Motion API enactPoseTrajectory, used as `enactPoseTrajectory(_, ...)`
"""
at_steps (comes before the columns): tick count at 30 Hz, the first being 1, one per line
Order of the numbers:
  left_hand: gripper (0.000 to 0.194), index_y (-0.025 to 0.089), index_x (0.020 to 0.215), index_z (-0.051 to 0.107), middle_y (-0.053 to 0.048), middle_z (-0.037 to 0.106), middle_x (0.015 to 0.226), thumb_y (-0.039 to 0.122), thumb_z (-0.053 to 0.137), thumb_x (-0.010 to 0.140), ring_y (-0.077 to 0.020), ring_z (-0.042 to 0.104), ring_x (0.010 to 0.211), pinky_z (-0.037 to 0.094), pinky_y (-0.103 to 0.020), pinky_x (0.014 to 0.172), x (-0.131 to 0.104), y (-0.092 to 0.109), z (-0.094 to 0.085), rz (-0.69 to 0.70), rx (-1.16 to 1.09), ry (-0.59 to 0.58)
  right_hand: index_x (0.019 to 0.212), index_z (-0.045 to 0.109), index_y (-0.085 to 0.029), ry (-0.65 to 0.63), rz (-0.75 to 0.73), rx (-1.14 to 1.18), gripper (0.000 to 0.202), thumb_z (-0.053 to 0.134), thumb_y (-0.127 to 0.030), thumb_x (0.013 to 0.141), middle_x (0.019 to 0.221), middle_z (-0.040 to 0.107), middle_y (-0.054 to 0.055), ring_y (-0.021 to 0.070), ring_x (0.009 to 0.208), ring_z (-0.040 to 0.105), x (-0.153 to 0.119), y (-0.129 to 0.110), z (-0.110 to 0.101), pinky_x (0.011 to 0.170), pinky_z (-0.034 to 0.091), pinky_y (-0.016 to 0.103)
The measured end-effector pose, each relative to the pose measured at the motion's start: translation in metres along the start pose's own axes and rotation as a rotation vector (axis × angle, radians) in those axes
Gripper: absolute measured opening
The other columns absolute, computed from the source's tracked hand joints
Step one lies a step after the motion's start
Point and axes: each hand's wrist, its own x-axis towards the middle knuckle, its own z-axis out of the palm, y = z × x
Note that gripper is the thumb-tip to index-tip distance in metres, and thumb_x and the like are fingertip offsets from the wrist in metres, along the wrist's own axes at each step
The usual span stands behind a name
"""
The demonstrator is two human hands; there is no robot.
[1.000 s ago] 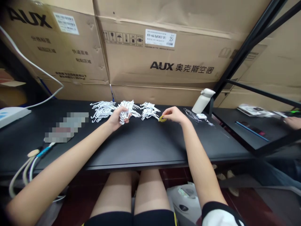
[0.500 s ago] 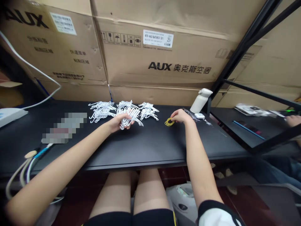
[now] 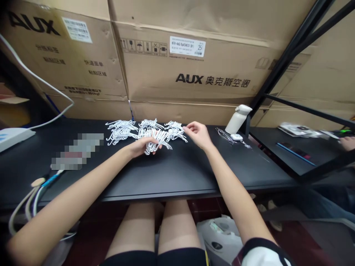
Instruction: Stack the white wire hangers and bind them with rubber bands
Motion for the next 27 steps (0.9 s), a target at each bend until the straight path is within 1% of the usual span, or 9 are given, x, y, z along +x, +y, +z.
enactPoseTrajectory(2, 0.015, 0.013, 0.074, 0.067, -0.008, 0.066, 0.069, 0.025, 0.067, 0.066, -0.0157, 0.058, 0.058, 0.049, -0.025, 0.045, 0.001, -0.001, 0.0, 0.012, 0.016, 0.016, 0.088, 0.063, -0.016, -0.273, -0.099, 0.071, 0.04, 0.063, -0.055, 0.076, 0.073, 0.062, 0.003, 0.0131, 0.059, 0.053, -0.011, -0.017, 0.021, 0.054, 0.042, 0.025)
enactPoseTrajectory(4, 0.015, 0.012, 0.073, 0.068, -0.008, 0.066, 0.068, 0.026, 0.067, 0.066, -0.0156, 0.058, 0.059, 0.05, -0.025, 0.047, 0.001, -0.002, 0.0, 0.013, 0.033, 0.03, 0.088, 0.064, -0.016, -0.383, -0.199, 0.076, 0.038, 0.066, -0.052, 0.075, 0.076, 0.062, 0.003, 0.0127, 0.061, 0.053, -0.022, -0.027, 0.037, 0.057, 0.043, 0.025)
enactPoseTrajectory(6, 0.016, 0.013, 0.076, 0.068, -0.006, 0.065, 0.066, 0.025, 0.07, 0.065, -0.0149, 0.057, 0.057, 0.05, -0.025, 0.048, 0.002, -0.003, -0.001, 0.005, 0.033, 0.046, 0.087, 0.062, -0.017, -0.378, -0.276, 0.048, 0.033, 0.065, -0.048, 0.077, 0.072, 0.06, 0.001, 0.0116, 0.059, 0.051, -0.029, -0.031, 0.047, 0.057, 0.041, 0.025)
enactPoseTrajectory(8, 0.02, 0.014, 0.081, 0.067, -0.004, 0.066, 0.067, 0.025, 0.073, 0.064, -0.0149, 0.058, 0.057, 0.049, -0.026, 0.048, 0.001, -0.003, -0.001, -0.011, 0.029, 0.04, 0.085, 0.061, -0.017, -0.361, -0.334, 0.006, 0.029, 0.064, -0.045, 0.079, 0.068, 0.057, -0.001, 0.0106, 0.056, 0.048, -0.032, -0.03, 0.053, 0.056, 0.04, 0.024)
enactPoseTrajectory(11, 0.031, 0.015, 0.092, 0.065, -0.003, 0.066, 0.074, 0.026, 0.076, 0.065, -0.0148, 0.06, 0.064, 0.05, -0.026, 0.054, 0.001, -0.003, 0.0, -0.021, 0.038, -0.014, 0.085, 0.062, -0.016, -0.333, -0.394, -0.019, 0.029, 0.065, -0.044, 0.08, 0.065, 0.054, -0.002, 0.0095, 0.053, 0.045, -0.031, -0.026, 0.054, 0.056, 0.038, 0.024)
enactPoseTrajectory(15, 0.042, 0.016, 0.103, 0.064, -0.003, 0.068, 0.085, 0.03, 0.078, 0.066, -0.0137, 0.061, 0.072, 0.05, -0.028, 0.068, 0.0, -0.003, 0.0, 0.007, 0.077, -0.064, 0.084, 0.065, -0.016, -0.284, -0.457, -0.049, 0.026, 0.063, -0.042, 0.082, 0.063, 0.051, -0.002, 0.0091, 0.053, 0.042, -0.029, -0.023, 0.053, 0.055, 0.035, 0.023)
enactPoseTrajectory(19, 0.039, 0.015, 0.1, 0.068, -0.004, 0.07, 0.088, 0.035, 0.078, 0.068, -0.0164, 0.062, 0.08, 0.048, -0.031, 0.081, 0.0, -0.004, 0.0, 0.035, 0.159, -0.105, 0.083, 0.068, -0.016, -0.283, -0.462, -0.108, 0.026, 0.064, -0.042, 0.081, 0.061, 0.05, -0.002, 0.0103, 0.055, 0.04, -0.029, -0.023, 0.051, 0.056, 0.033, 0.024)
enactPoseTrajectory(24, 0.032, 0.015, 0.093, 0.07, -0.005, 0.071, 0.087, 0.039, 0.073, 0.072, -0.0192, 0.064, 0.087, 0.046, -0.034, 0.088, 0.001, -0.005, -0.002, 0.087, 0.275, -0.133, 0.079, 0.069, -0.016, -0.318, -0.451, -0.059, 0.03, 0.063, -0.045, 0.082, 0.072, 0.062, 0.003, 0.0153, 0.071, 0.05, -0.029, -0.028, 0.046, 0.069, 0.04, 0.028)
enactPoseTrajectory(27, 0.034, 0.014, 0.092, 0.07, -0.007, 0.071, 0.094, 0.041, 0.071, 0.073, -0.021, 0.064, 0.092, 0.045, -0.036, 0.092, 0.001, -0.005, -0.003, 0.112, 0.344, -0.134, 0.078, 0.068, -0.015, -0.369, -0.402, 0.004, 0.034, 0.063, -0.048, 0.081, 0.073, 0.063, 0.004, 0.016, 0.071, 0.053, -0.027, -0.028, 0.044, 0.069, 0.043, 0.029)
